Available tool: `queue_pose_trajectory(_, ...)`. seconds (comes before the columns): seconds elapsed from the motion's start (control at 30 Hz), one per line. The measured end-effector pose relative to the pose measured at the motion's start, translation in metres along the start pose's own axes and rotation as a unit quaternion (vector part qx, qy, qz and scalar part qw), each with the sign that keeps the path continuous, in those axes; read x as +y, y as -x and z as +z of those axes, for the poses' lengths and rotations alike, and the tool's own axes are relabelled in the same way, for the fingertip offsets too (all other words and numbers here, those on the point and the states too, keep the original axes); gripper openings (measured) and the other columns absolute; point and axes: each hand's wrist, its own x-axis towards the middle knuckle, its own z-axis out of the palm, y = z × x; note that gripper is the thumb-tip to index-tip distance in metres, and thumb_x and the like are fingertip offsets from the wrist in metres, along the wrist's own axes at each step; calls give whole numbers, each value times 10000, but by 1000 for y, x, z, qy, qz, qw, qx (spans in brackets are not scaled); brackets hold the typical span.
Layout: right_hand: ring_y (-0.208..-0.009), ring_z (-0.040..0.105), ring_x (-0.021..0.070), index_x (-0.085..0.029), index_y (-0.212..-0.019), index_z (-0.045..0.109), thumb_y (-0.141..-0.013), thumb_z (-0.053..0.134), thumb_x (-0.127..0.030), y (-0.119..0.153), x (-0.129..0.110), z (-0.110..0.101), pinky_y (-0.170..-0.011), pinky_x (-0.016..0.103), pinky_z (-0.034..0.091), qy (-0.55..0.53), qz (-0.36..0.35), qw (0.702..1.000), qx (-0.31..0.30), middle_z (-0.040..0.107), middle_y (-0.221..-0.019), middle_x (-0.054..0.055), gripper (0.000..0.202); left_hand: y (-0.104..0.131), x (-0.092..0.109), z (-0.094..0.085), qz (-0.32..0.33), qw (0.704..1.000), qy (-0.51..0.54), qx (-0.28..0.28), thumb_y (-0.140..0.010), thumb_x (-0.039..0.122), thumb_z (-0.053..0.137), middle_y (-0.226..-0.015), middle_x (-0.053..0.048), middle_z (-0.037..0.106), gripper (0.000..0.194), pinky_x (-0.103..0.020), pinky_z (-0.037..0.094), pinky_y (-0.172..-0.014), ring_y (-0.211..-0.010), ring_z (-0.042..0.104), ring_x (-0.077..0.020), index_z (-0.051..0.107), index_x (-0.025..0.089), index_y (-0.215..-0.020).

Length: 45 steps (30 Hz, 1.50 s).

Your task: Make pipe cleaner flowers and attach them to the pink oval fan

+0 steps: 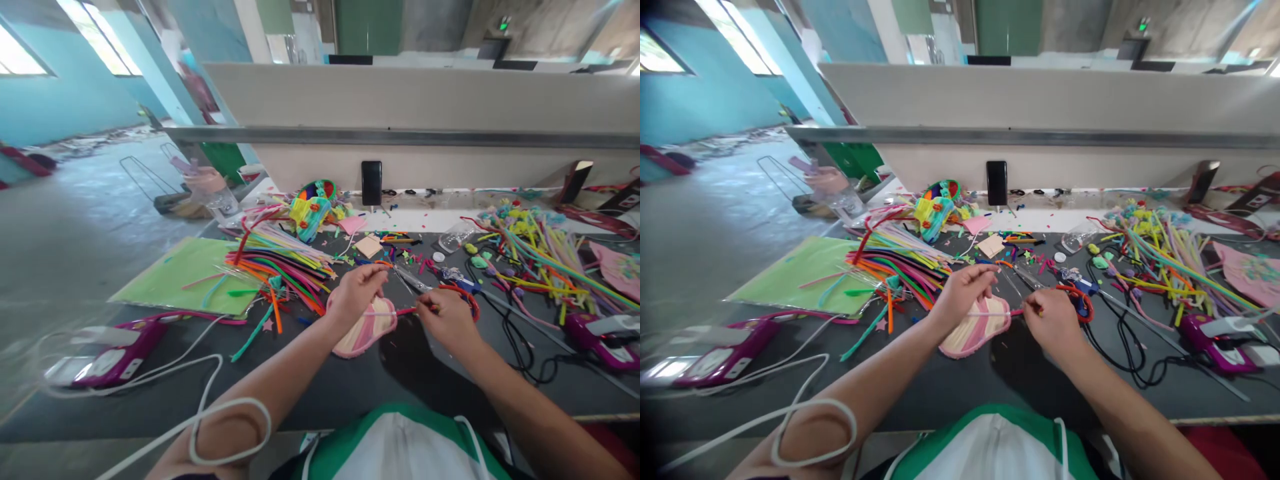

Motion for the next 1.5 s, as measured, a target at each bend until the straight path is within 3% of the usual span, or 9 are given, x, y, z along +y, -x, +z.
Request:
queue_pose_trajectory(0.1, -692, 601, 170, -184, -679, 659, -773, 537, -234, 2, -10, 5, -671, 284, 386, -57, 14, 998, 1, 680, -690, 31, 162, 1, 3, 15, -20, 998, 48, -32, -774, 314, 606, -717, -13, 629, 295, -193, 372, -464, -508, 520, -73, 666, 124, -991)
queue_pose_trajectory(0.23, -639, 560, 169, -171, -656, 649, -749, 593, -297, 5, -16, 9, -616, 285, 380, -182, 109, 977, -19, 638, -639, 30, 167, 7, 3, 21, -31, 993, 110, -42, -751, 290, 641, -705, -18, 630, 238, -194, 382, -465, -492, 523, -66, 682, 117, -909)
queue_pose_trajectory(0.3, -610, 539, 156, -168, -639, 635, -724, 639, -332, 9, -17, 11, -600, 281, 385, -304, 149, 940, -51, 612, -611, 17, 184, 12, 3, 21, -42, 986, 151, -57, -737, 281, 667, -686, -14, 626, 215, -195, 397, -489, -498, 529, -66, 680, 120, -879)
queue_pose_trajectory(0.4, -589, 540, 136, -167, -633, 634, -700, 694, -332, 16, -20, 13, -612, 275, 405, -476, 178, 855, -103, 609, -596, 5, 188, 23, 3, 20, -68, 970, 214, -92, -727, 282, 696, -658, -14, 623, 203, -199, 412, -520, -521, 542, -72, 667, 122, -847)
queue_pose_trajectory(0.5, -581, 548, 131, -164, -637, 653, -685, 725, -306, 25, -23, 16, -606, 274, 410, -555, 196, 796, -138, 627, -601, 12, 167, 33, 1, 21, -101, 949, 274, -117, -728, 313, 705, -684, -23, 634, 222, -199, 410, -506, -519, 545, -74, 647, 131, -842)
queue_pose_trajectory(0.77, -559, 532, 123, -153, -638, 669, -656, 755, -309, 39, -29, 16, -577, 272, 408, -611, 223, 733, -197, 633, -603, 26, 179, 48, -10, 28, -113, 943, 301, -88, -716, 320, 719, -640, -2, 609, 234, -178, 394, -445, -455, 512, -58, 591, 129, -760)
queue_pose_trajectory(1.0, -560, 547, 126, -143, -607, 658, -662, 745, -273, 45, -23, 14, -563, 264, 404, -605, 241, 731, -202, 635, -596, 33, 166, 47, -17, 23, -105, 928, 316, -165, -758, 296, 684, -719, -29, 639, 197, -184, 439, -460, -501, 552, -73, 600, 125, -812)
queue_pose_trajectory(1.3, -516, 528, 117, -138, -602, 621, -657, 750, -284, 49, -11, 25, -552, 265, 399, -579, 232, 748, -225, 622, -566, 23, 202, 49, -28, 27, -102, 946, 276, -137, -745, 299, 695, -661, -3, 617, 207, -199, 459, -478, -481, 564, -78, 572, 133, -759)
queue_pose_trajectory(1.5, -525, 522, 111, -140, -606, 617, -669, 740, -300, 52, -5, 18, -559, 263, 386, -562, 237, 753, -245, 620, -575, 20, 212, 51, -30, 27, -117, 938, 280, -170, -735, 341, 701, -713, -22, 640, 278, -206, 471, -497, -520, 595, -96, 585, 142, -891)
